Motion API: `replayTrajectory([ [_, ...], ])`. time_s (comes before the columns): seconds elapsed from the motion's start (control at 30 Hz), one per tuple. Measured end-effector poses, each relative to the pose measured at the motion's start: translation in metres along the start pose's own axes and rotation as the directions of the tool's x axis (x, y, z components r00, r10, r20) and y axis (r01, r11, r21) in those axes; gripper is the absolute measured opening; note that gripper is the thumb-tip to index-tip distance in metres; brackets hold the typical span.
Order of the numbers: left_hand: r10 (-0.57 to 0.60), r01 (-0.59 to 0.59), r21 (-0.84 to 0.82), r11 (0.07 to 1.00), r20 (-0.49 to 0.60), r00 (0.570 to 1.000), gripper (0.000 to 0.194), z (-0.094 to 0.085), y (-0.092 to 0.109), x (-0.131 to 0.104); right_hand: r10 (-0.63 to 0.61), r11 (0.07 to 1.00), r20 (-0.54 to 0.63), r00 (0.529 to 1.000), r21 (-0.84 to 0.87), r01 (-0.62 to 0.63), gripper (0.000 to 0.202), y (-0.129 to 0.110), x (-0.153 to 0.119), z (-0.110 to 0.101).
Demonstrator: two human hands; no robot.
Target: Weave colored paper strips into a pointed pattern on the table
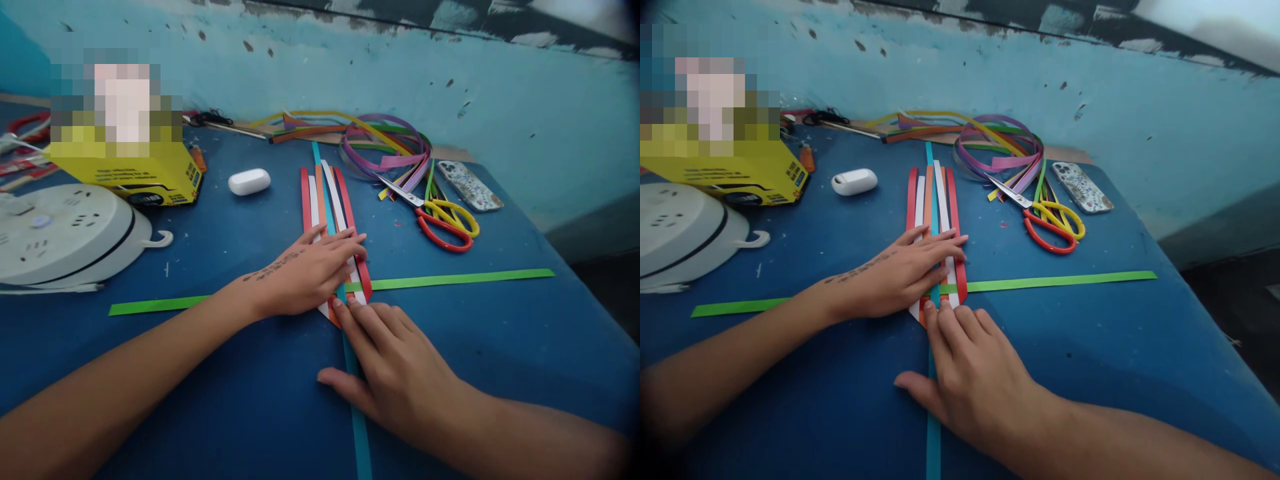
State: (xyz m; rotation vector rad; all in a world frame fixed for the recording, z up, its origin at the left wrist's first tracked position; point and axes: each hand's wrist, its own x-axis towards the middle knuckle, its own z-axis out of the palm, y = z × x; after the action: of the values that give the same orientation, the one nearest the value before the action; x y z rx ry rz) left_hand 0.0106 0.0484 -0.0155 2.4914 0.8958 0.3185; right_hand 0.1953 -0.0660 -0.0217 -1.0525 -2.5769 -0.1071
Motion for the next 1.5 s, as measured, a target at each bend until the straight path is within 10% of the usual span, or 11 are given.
replayTrajectory([
  [0.5, 0.214, -0.174, 0.205, 0.963, -0.194, 0.957, 0.014, -0.029, -0.004, -0.012, 0.014, 1.0, 0.034, 0.999, 0.013, -0.015, 0.061, 0.0, 0.001, -0.001],
  [0.8, 0.039, -0.035, 0.046, 0.998, -0.085, 0.996, 0.013, -0.027, -0.006, -0.011, 0.02, 0.999, 0.027, 0.999, 0.025, -0.021, 0.061, 0.0, 0.0, -0.001],
  [1.5, 0.131, -0.134, 0.128, 0.983, 0.026, 0.991, 0.029, -0.026, -0.002, -0.013, 0.004, 1.0, 0.011, 1.0, 0.0, -0.004, 0.054, 0.001, 0.0, -0.001],
])
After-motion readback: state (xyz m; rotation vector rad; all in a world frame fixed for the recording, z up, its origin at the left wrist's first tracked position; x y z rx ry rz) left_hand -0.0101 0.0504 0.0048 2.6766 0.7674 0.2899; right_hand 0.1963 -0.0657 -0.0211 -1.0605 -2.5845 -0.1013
